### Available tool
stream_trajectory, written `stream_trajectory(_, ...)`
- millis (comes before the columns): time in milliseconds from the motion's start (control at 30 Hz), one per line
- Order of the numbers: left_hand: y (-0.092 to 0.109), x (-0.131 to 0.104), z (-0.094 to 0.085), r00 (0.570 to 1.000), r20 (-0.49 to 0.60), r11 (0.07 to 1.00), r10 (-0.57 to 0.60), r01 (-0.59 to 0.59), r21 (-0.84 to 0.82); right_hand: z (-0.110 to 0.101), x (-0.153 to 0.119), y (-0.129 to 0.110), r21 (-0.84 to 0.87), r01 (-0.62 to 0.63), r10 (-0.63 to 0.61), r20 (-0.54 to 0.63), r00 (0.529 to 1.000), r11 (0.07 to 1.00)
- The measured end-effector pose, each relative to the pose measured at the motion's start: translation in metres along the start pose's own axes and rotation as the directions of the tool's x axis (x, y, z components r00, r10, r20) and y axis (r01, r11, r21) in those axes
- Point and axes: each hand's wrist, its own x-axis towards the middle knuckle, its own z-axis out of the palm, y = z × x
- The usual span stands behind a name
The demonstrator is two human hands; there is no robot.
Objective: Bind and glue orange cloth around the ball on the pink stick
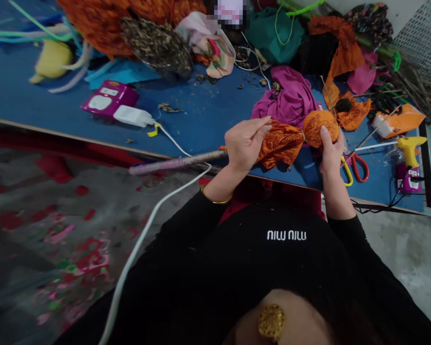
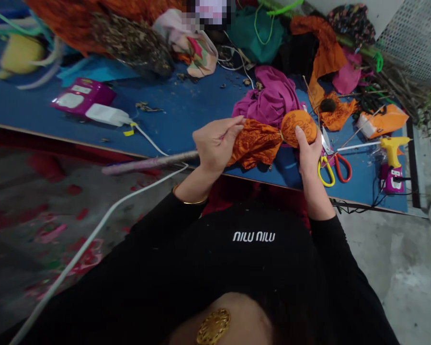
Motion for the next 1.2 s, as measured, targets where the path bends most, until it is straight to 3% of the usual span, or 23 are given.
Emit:
stream_trajectory(67, 0.016, -0.001, -0.002, 0.992, -0.013, 0.970, -0.129, 0.124, -0.210, 0.000, -0.001, -0.002, -0.126, 0.046, -0.046, 0.009, 0.999, 0.991)
stream_trajectory(133, 0.032, -0.003, -0.003, 0.956, 0.076, 0.881, -0.282, 0.289, -0.375, -0.002, -0.003, -0.004, -0.286, 0.122, -0.119, 0.029, 0.992, 0.950)
stream_trajectory(200, 0.044, -0.004, -0.002, 0.890, 0.212, 0.753, -0.403, 0.454, -0.476, -0.004, -0.005, -0.006, -0.447, 0.189, -0.188, 0.046, 0.981, 0.874)
stream_trajectory(300, 0.053, -0.005, -0.001, 0.765, 0.420, 0.556, -0.489, 0.644, -0.526, -0.010, -0.006, -0.010, -0.621, 0.241, -0.270, 0.048, 0.962, 0.746)
stream_trajectory(400, 0.057, -0.004, -0.002, 0.670, 0.555, 0.428, -0.493, 0.742, -0.516, -0.019, -0.006, -0.015, -0.691, 0.284, -0.356, 0.042, 0.934, 0.665)
stream_trajectory(600, 0.065, -0.004, -0.006, 0.586, 0.684, 0.261, -0.434, 0.808, -0.527, -0.027, -0.020, -0.032, -0.620, 0.521, -0.620, 0.069, 0.781, 0.587)
stream_trajectory(733, 0.070, -0.011, -0.002, 0.561, 0.750, 0.205, -0.350, 0.827, -0.523, -0.006, -0.042, -0.046, -0.519, 0.674, -0.655, 0.258, 0.710, 0.526)
stream_trajectory(867, 0.071, -0.018, 0.001, 0.575, 0.780, 0.222, -0.246, 0.817, -0.532, 0.015, -0.052, -0.052, -0.421, 0.765, -0.663, 0.392, 0.637, 0.486)
stream_trajectory(933, 0.067, -0.021, 0.001, 0.578, 0.787, 0.248, -0.216, 0.812, -0.528, 0.017, -0.052, -0.052, -0.404, 0.750, -0.638, 0.397, 0.660, 0.524)
stream_trajectory(1067, 0.058, -0.026, 0.000, 0.552, 0.823, 0.299, -0.138, 0.815, -0.496, 0.010, -0.054, -0.055, -0.395, 0.652, -0.488, 0.442, 0.753, 0.648)
stream_trajectory(1200, 0.058, -0.028, 0.001, 0.574, 0.814, 0.373, -0.089, 0.777, -0.507, 0.008, -0.057, -0.063, -0.374, 0.571, -0.411, 0.427, 0.806, 0.731)
